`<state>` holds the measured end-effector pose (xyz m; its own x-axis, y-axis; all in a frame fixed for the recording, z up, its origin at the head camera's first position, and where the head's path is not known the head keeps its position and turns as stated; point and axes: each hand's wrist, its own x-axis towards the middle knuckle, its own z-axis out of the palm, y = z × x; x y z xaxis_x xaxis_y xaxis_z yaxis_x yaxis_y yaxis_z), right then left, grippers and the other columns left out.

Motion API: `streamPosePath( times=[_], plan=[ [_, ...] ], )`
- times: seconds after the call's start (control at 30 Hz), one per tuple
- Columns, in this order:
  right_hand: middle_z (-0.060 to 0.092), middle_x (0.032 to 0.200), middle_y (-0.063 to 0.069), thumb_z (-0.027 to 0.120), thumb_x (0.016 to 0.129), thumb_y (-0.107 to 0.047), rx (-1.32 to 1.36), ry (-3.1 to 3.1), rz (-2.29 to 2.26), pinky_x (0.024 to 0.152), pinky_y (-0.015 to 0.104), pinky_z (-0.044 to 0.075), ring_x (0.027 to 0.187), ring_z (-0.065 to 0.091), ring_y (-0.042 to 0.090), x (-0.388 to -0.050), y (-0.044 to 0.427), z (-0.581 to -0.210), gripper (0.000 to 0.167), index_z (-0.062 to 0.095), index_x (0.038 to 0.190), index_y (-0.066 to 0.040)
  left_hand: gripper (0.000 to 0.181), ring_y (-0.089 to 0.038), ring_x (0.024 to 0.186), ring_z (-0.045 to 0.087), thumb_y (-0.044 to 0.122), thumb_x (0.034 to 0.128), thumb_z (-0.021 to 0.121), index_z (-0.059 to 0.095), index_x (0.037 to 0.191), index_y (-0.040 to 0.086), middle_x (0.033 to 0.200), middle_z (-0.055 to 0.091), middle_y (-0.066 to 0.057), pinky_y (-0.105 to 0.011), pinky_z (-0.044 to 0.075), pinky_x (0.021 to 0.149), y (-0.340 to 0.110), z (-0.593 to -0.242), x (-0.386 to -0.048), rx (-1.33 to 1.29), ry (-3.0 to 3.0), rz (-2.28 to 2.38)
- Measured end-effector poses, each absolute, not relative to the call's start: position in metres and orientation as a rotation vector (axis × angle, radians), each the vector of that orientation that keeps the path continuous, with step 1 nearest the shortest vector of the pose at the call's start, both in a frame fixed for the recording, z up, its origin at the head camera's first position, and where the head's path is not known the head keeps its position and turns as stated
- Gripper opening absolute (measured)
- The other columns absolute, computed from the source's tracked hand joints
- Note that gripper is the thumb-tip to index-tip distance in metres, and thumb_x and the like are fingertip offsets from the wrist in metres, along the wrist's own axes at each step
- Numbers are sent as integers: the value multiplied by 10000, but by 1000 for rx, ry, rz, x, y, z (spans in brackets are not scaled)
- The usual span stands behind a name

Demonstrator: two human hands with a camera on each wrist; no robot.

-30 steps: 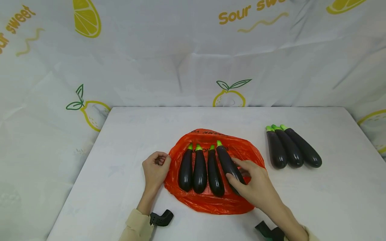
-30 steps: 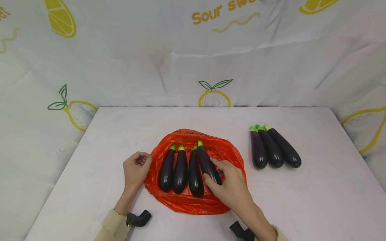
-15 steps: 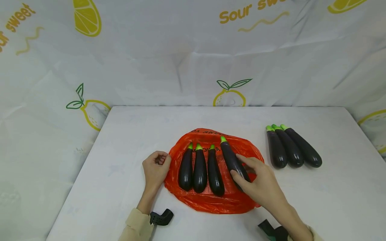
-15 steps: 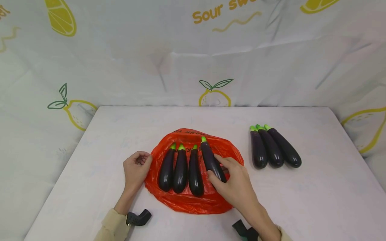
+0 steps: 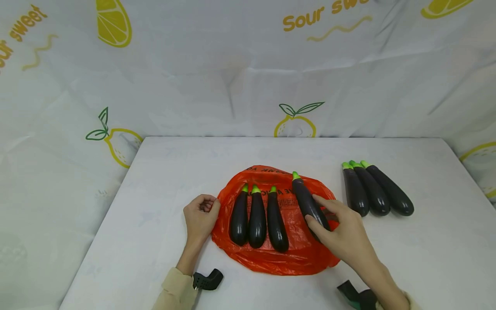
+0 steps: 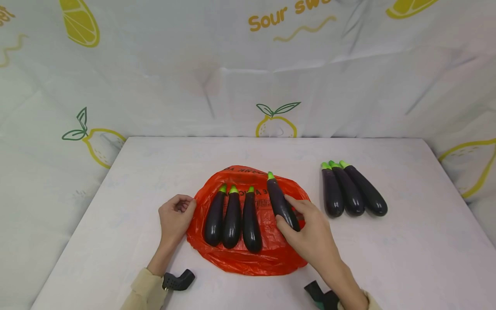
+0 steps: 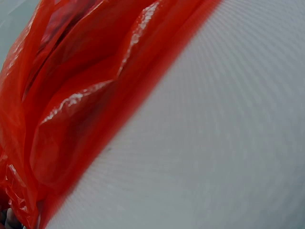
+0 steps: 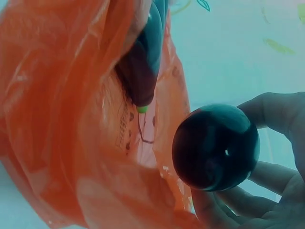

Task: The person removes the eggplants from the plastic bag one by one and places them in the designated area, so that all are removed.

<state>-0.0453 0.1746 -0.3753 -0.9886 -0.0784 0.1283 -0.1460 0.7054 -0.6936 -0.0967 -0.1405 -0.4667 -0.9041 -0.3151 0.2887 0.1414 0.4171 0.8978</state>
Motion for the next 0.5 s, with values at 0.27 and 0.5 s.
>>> streamPosePath(
  times=[0.27, 0.5],
  plan=[
    [724, 1137, 199, 793, 845, -102, 170, -2756, 1112, 757, 465, 628, 940, 691, 308, -48, 185, -376, 500, 662, 1319, -15, 63, -94, 627, 509, 33, 859, 710, 730, 802, 53, 677, 635, -108, -145, 448, 597, -148, -478, -100, 99, -2264, -1502],
    [719, 1127, 239, 811, 817, -65, 141, -2702, 1081, 730, 274, 615, 914, 677, 329, -54, 199, -376, 512, 667, 1301, 19, 74, -107, 620, 519, 43, 860, 697, 730, 800, 68, 666, 628, -83, -171, 465, 592, -149, -477, -100, 94, -2281, -1482]
  ],
)
